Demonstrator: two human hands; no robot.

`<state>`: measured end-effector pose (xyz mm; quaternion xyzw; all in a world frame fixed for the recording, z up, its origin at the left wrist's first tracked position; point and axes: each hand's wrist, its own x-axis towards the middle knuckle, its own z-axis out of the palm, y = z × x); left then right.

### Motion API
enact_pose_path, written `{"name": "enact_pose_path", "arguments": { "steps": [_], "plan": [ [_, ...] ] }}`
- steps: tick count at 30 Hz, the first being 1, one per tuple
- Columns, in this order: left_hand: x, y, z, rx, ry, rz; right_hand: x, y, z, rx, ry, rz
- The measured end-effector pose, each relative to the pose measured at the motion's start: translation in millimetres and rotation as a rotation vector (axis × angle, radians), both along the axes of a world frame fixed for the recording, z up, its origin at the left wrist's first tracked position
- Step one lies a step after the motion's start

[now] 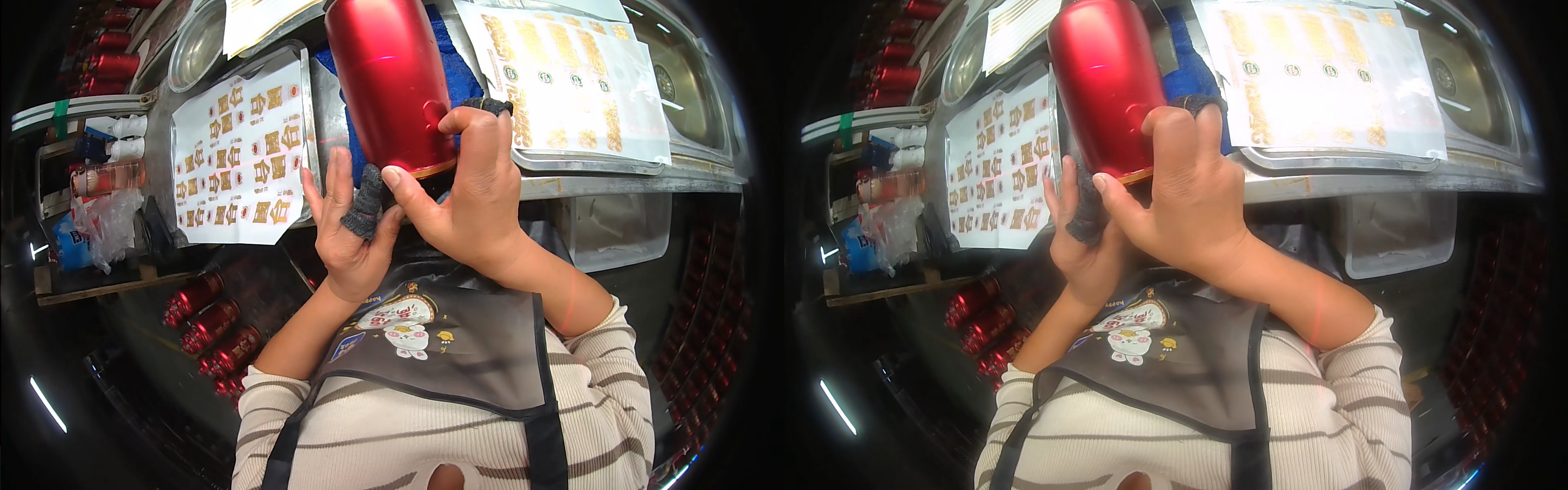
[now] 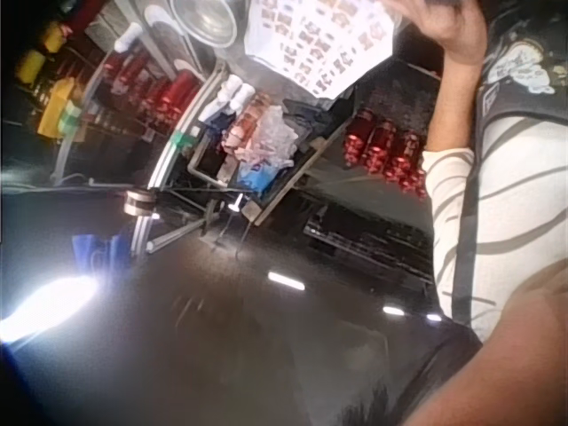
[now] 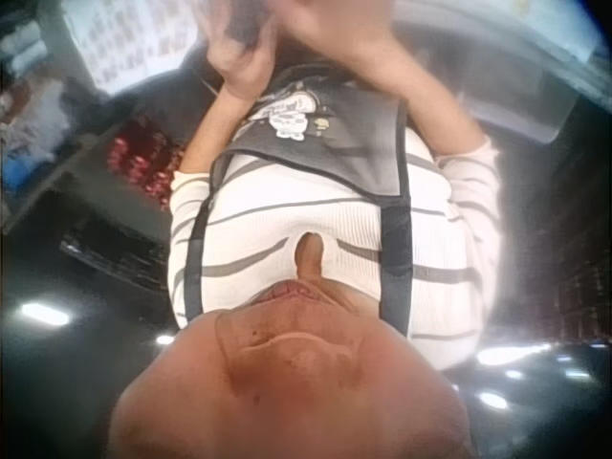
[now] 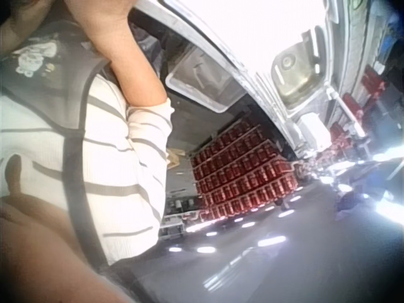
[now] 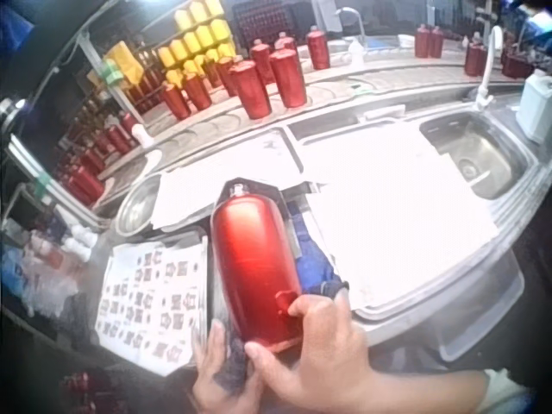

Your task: The person applies gold stickers to red cylindrical containers. They wipe the container surface with a blue cloth, peel a sticker from a sheet, and press it onto the container. The process repeats for multiple containers.

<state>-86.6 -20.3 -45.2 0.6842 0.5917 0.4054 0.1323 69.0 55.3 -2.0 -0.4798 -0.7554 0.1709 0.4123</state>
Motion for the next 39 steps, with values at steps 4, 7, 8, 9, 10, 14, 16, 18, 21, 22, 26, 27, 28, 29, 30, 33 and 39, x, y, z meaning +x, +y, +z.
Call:
{"name": "enact_pose_path", "arguments": {
  "steps": [4, 7, 8, 9, 10, 14, 16, 18, 21, 22, 26, 27, 28, 29, 30, 33, 39],
  "plan": [
    [-2, 2, 1, 0.039, 0.056, -0.007, 4, 1, 0, -0.018, 0.013, 0.042],
    [-4, 5, 3, 0.067, 0.072, -0.031, 7, 0, 2, -0.077, 0.058, 0.079],
    [-4, 5, 4, 0.082, 0.072, -0.044, 9, 0, 3, -0.109, 0.082, 0.094],
    [-4, 6, 4, 0.081, 0.084, -0.042, 9, 0, 3, -0.117, 0.09, 0.093],
    [-4, 6, 5, 0.08, 0.096, -0.041, 10, 0, 2, -0.126, 0.097, 0.092],
    [3, 11, 16, 0.085, 0.162, -0.036, 12, 0, -3, -0.15, 0.165, 0.113],
    [5, 13, 20, 0.108, 0.197, -0.04, 14, 0, 1, -0.179, 0.154, 0.136],
    [5, 17, 25, 0.124, 0.259, -0.057, 17, 0, 1, -0.227, 0.165, 0.154],
    [9, 24, 39, 0.139, 0.367, -0.07, 25, 0, 0, -0.398, 0.302, 0.162],
    [12, 26, 42, 0.121, 0.352, -0.084, 29, 1, -4, -0.404, 0.391, 0.168],
    [26, 33, 37, 0.165, 0.291, -0.031, 50, -7, -9, -0.313, 0.315, 0.135],
    [22, 32, 28, 0.17, 0.212, -0.009, 47, -12, -2, -0.188, 0.245, 0.196],
    [17, 31, 20, 0.165, 0.125, 0.005, 44, -15, 0, -0.1, 0.159, 0.28],
    [11, 30, 16, 0.084, 0.037, 0.063, 39, -17, 4, -0.003, 0.084, 0.363],
    [7, 34, 17, 0.064, -0.059, 0.088, 34, -17, 6, 0.061, -0.004, 0.495],
    [-1, 45, 2, 0.058, -0.104, -0.001, 34, -26, -11, -0.105, 0.08, 0.335],
    [7, 51, 24, 0.171, -0.02, 0.049, 42, -34, -8, -0.194, 0.129, 0.242]
  ]
}}
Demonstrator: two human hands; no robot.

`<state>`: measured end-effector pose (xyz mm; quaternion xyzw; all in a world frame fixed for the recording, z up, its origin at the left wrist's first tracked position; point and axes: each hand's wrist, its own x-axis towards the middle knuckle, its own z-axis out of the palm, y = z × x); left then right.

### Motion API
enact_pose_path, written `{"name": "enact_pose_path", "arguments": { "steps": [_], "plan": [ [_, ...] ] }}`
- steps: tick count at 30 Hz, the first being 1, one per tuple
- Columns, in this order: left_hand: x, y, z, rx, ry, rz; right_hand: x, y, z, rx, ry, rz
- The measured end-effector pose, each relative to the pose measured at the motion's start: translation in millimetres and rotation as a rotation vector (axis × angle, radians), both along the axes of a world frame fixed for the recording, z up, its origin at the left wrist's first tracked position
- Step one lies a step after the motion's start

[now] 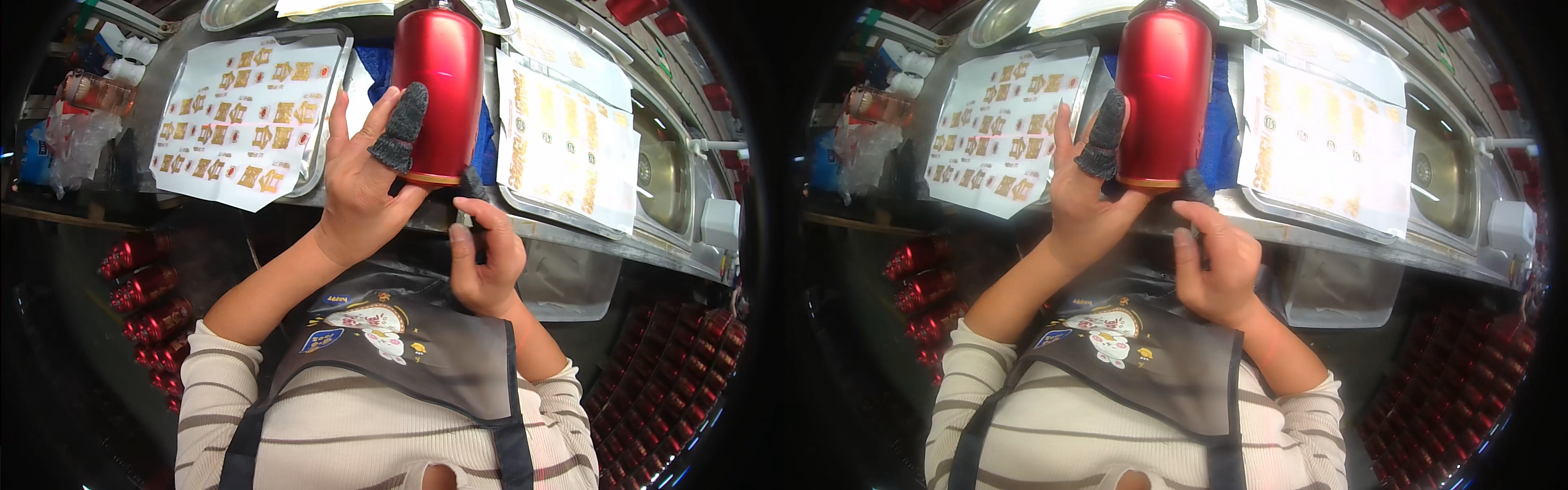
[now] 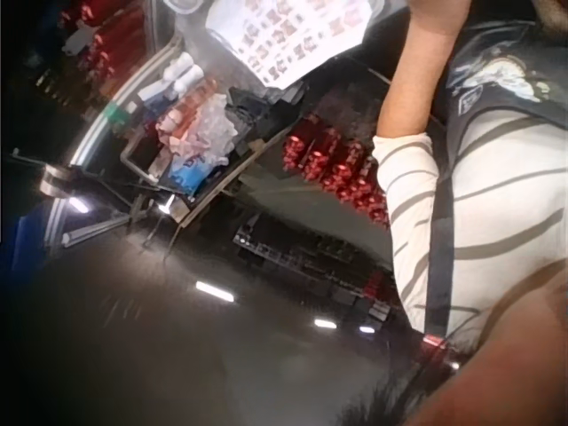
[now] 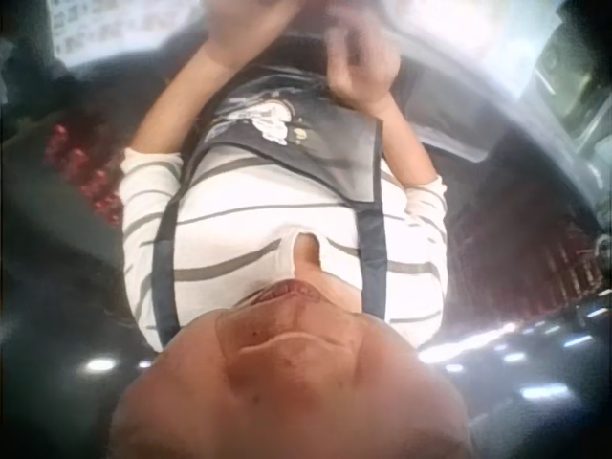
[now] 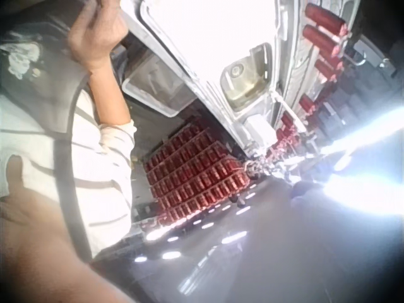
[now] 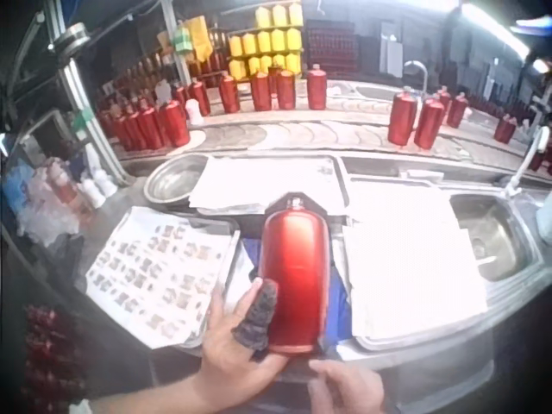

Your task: The person applies gold stickers to red cylindrical containers. They wipe the container surface with a blue cloth, peel a sticker from a sheet, and press it onto the container. The process repeats for multiple containers.

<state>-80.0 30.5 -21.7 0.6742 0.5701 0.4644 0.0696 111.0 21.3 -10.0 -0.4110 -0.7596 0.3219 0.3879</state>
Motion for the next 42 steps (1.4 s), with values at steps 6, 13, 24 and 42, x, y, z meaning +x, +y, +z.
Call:
{"name": "enact_pose_path", "arguments": {
  "steps": [6, 13, 24, 42],
  "plan": [
    [1, 3, -3, 0.075, -0.018, -0.009, -5, 19, 14, 0.35, -0.271, 0.278],
    [-18, -5, -15, -0.083, 0.177, -0.005, -34, 36, 29, 0.531, -0.588, 0.447],
    [0, 17, 8, -0.099, 0.045, -0.089, 40, 33, 28, 0.003, -0.092, -0.115],
    [-2, 8, -12, -0.254, -0.152, -0.093, 147, 342, 5, -0.144, -0.876, -0.371]
  ]
}}
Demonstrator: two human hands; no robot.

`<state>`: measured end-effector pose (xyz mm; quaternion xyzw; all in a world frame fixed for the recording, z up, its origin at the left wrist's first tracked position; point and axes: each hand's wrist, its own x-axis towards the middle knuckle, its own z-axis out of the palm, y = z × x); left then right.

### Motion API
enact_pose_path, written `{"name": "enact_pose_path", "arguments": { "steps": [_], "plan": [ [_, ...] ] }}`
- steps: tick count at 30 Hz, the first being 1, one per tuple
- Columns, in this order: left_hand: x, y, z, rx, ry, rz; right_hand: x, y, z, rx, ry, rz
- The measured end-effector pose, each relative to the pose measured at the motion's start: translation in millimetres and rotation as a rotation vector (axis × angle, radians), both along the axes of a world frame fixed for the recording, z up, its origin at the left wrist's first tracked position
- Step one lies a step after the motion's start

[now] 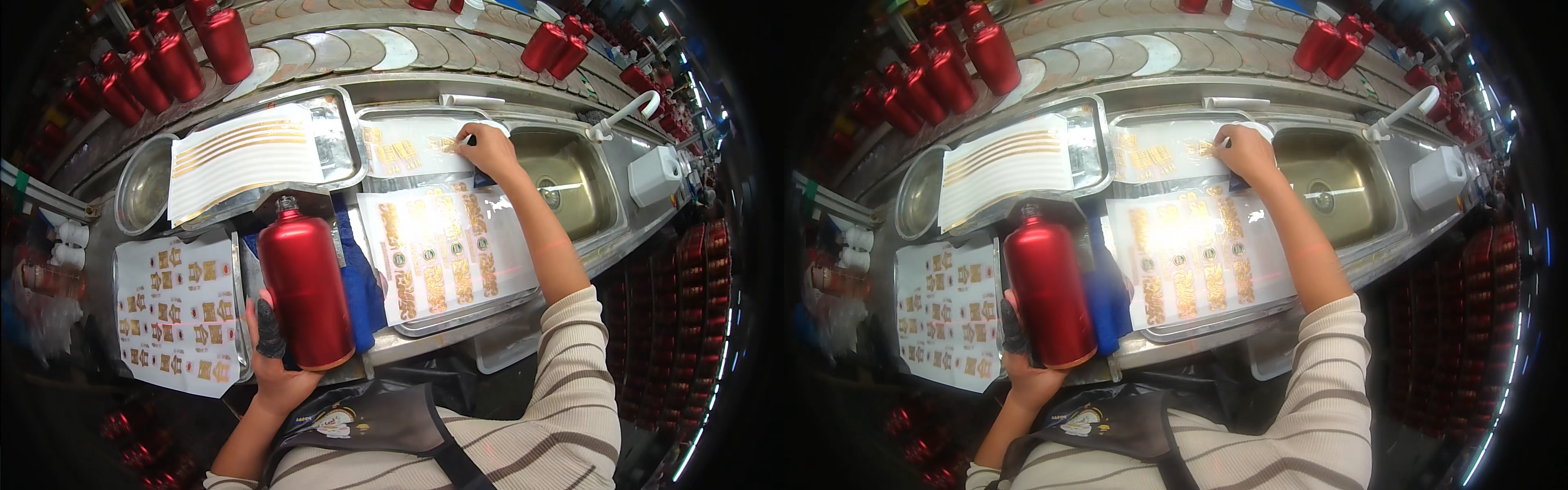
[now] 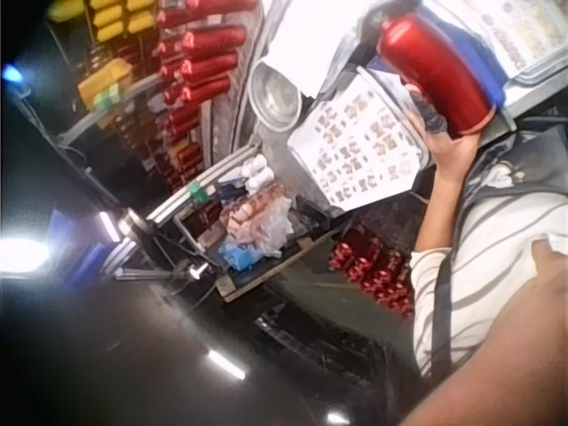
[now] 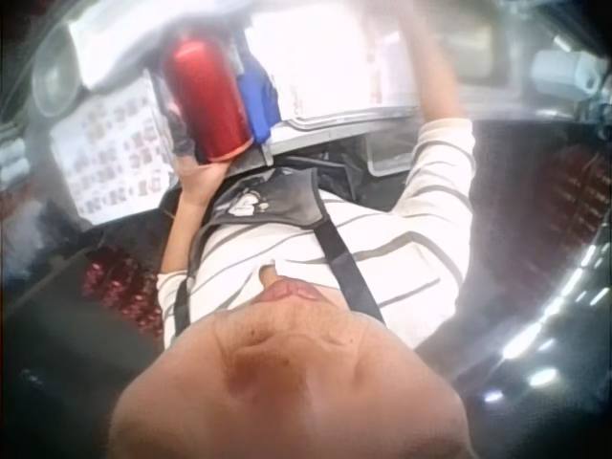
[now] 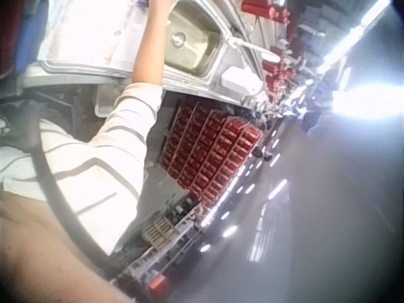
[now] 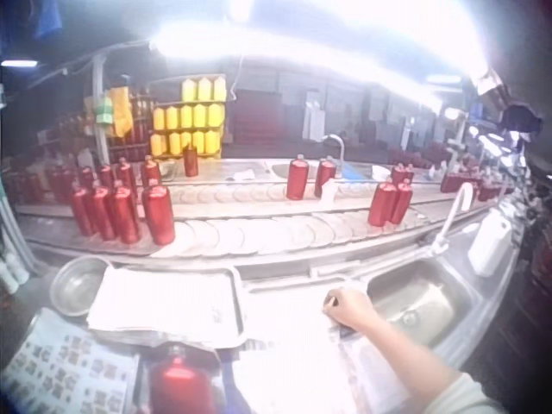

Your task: The person applies gold stickers to red cylindrical containers. They wipe the container surface with a blue cloth, peel a sticker from a sheet, and press it onto the container. The process repeats for multiple containers.

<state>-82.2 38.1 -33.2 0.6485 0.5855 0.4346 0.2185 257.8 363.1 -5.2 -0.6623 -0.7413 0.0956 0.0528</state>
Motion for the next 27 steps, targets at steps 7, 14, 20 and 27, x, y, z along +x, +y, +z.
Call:
{"name": "enact_pose_path", "arguments": {
  "steps": [7, 14, 20, 27],
  "plan": [
    [-1, 0, -4, -0.026, -0.018, -0.009, 39, 28, -15, 0.221, -0.115, -0.051],
    [-3, 1, -6, 0.022, 0.011, -0.026, 34, 39, -4, 0.097, -0.175, -0.066],
    [0, 6, 5, 0.042, 0.025, -0.046, 37, 55, -6, 0.03, -0.222, -0.152],
    [2, 8, 12, 0.085, 0.057, -0.024, 39, 69, -1, -0.041, -0.106, -0.189]
  ]
}}
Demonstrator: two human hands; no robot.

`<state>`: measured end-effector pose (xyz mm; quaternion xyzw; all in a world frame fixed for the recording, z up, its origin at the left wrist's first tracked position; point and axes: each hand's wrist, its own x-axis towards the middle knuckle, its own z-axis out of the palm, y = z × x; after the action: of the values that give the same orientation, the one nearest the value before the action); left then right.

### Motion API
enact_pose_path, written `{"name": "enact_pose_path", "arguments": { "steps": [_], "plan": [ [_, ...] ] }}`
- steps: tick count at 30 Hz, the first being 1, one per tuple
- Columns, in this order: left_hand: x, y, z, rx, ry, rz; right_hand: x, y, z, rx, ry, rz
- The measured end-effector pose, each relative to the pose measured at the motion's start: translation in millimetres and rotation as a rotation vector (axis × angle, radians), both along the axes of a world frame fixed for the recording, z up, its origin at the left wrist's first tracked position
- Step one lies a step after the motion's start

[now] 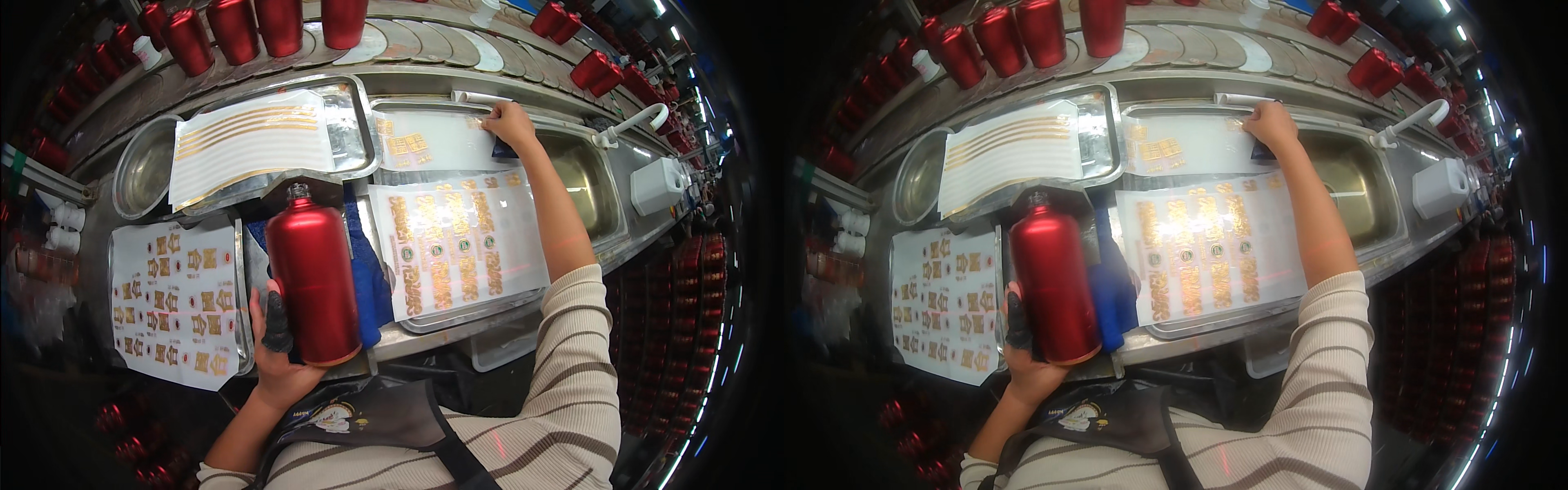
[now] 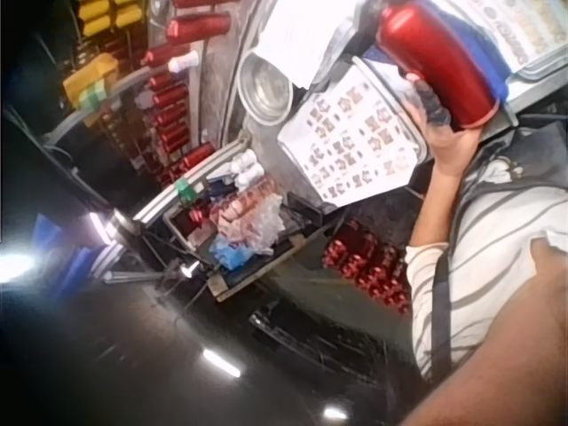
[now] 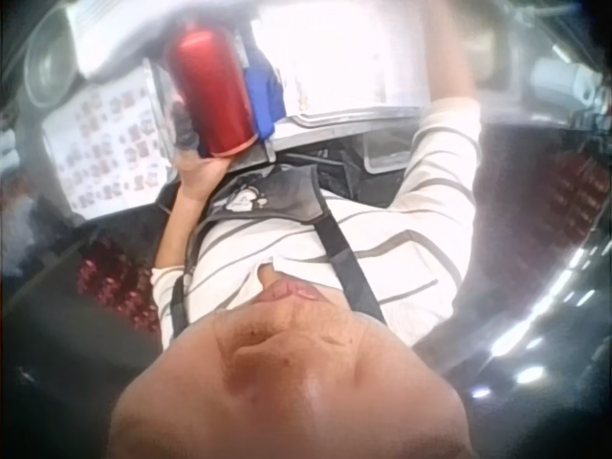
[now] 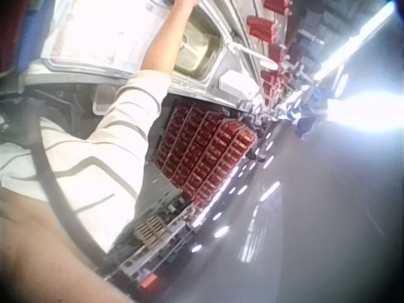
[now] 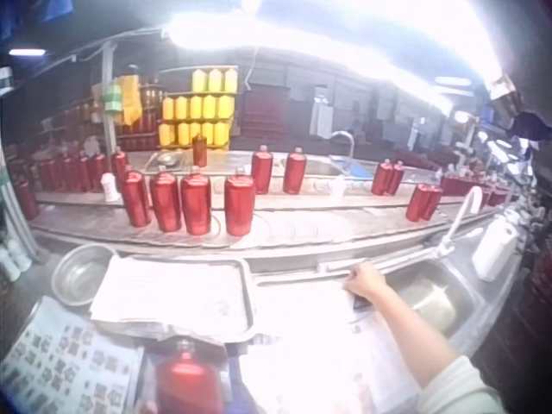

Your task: The person applies gold stickers to red cylindrical containers. They wipe the container surface with a blue cloth, peel a sticker from a sheet, and press it onto the container. The process repeats for multiple containers.

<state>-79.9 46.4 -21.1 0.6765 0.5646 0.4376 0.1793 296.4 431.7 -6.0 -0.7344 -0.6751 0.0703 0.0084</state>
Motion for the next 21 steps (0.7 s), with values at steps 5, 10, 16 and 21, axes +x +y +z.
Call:
{"name": "enact_pose_path", "arguments": {
  "steps": [5, 10, 16, 21],
  "plan": [
    [-2, -2, -5, -0.047, -0.029, -0.012, 13, 1, -13, 0.276, 0.177, -0.01],
    [-1, 3, -3, -0.019, -0.114, -0.072, -13, -60, 18, 0.489, 0.007, 0.272],
    [-11, -6, -7, -0.236, -0.166, -0.055, -115, -176, 107, 0.195, 0.242, 0.554],
    [-11, -8, -8, -0.136, -0.113, -0.012, -166, -233, 155, 0.046, 0.383, 0.976]
  ]
}}
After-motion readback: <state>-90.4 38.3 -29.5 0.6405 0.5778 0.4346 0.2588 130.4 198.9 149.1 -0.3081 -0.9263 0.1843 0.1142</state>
